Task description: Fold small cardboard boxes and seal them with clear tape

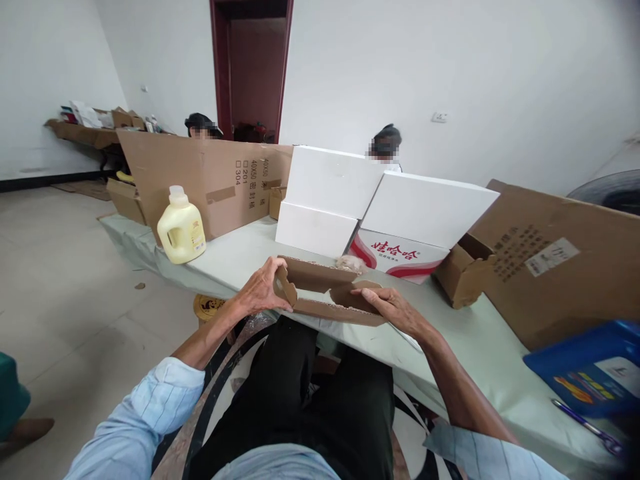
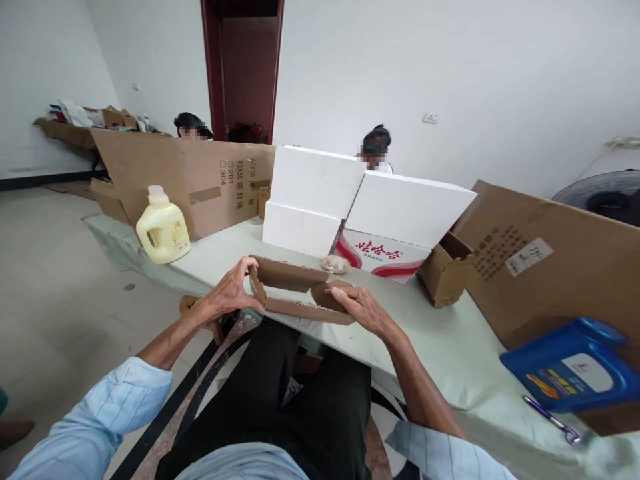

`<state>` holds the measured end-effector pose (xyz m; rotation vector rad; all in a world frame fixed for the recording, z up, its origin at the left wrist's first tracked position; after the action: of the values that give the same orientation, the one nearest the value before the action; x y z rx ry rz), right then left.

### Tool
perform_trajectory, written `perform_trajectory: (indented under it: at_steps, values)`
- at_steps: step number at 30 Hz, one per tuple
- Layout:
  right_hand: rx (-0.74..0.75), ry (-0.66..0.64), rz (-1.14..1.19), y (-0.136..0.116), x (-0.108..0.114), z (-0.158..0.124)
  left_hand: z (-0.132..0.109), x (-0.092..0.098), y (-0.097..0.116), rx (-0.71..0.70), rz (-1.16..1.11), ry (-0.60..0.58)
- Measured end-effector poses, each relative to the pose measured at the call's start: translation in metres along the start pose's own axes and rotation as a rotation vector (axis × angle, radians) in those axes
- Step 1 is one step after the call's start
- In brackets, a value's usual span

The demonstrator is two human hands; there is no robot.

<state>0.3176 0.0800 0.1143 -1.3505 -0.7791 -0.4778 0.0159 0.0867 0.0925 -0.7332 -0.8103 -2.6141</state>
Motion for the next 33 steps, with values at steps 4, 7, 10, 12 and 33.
perform_trajectory:
  at_steps: [4,7,10,12,33]
  values:
    - [-0.022,-0.091,0.174,0.011,-0.010,-0.009,0.006,0.017,-0.023,0.106,0.059,0.284]
    - [0.048,0.025,0.418,0.023,-0.006,-0.012,0.014,0.019,-0.041,0.179,0.035,0.404]
    - [0.021,0.173,0.561,0.051,-0.010,-0.008,0.023,0.013,-0.055,0.196,-0.041,0.458]
    - [-0.034,0.173,0.539,0.067,-0.026,0.002,0.027,0.009,-0.064,0.201,-0.074,0.479]
    - [-0.019,0.064,0.617,0.078,-0.063,0.008,-0.030,-0.029,-0.141,0.522,-0.599,0.325]
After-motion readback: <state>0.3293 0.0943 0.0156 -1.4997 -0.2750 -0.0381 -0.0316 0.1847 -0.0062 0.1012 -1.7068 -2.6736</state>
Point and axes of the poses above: each hand's wrist, its own z-axis towards the middle knuckle, its own x-axis out of the back of the hand, y = z × x, the point moved 10 cm from there along z, towards the middle knuckle, and after that the axes turned 12 degrees about -x, right-handed, at the moved point
